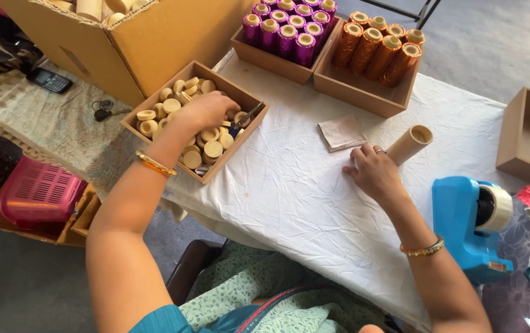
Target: Wrapping the ends of small cardboard tubes with pieces of white cloth.
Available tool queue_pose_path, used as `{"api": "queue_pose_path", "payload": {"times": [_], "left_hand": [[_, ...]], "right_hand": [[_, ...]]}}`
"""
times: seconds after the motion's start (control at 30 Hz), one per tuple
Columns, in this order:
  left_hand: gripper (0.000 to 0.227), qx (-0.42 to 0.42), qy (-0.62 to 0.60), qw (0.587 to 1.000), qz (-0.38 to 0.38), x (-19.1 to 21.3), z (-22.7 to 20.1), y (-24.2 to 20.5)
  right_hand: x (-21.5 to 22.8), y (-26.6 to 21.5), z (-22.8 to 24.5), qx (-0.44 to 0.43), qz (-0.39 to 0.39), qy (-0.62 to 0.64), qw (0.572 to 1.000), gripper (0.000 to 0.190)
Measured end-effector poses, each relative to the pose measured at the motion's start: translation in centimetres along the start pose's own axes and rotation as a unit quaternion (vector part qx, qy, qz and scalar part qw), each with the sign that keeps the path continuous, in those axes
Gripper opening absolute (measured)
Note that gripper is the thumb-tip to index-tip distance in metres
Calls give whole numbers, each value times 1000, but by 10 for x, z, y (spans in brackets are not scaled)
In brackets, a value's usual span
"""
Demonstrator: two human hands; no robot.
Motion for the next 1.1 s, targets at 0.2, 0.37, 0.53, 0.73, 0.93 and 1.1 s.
{"api": "queue_pose_path", "payload": {"times": [0.2,0.37,0.53,0.73,0.93,1.1], "left_hand": [[47,-14,35,998,-55,-4,-2,14],[31,33,-1,998,-46,27,-22,1],[20,10,-36,985,-166,54,-55,-9],[8,-173,-191,947,-193,59,-174,-5],[6,-317,-162,899,-254,-34,-259,25],[2,-308,-119,931,-155,-87,-270,41]], "right_hand": [[-1,-11,6,10,-77,12,997,25],[-6,-12,5,5,-83,26,996,25],[-4,-11,4,-7,-80,22,997,25],[-4,-11,3,-17,-65,37,997,26],[10,-23,-15,-100,-263,160,946,9],[19,-25,-19,-90,-353,202,909,7]]}}
Point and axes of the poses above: each hand's wrist, its own y-axis towards the middle knuckle, its own x-axis out of the back of the hand, z = x × y, the point moved 3 cm from there along y, towards the middle knuckle, and after that the axes turned 2 degrees about y, right-handed, at the moved point
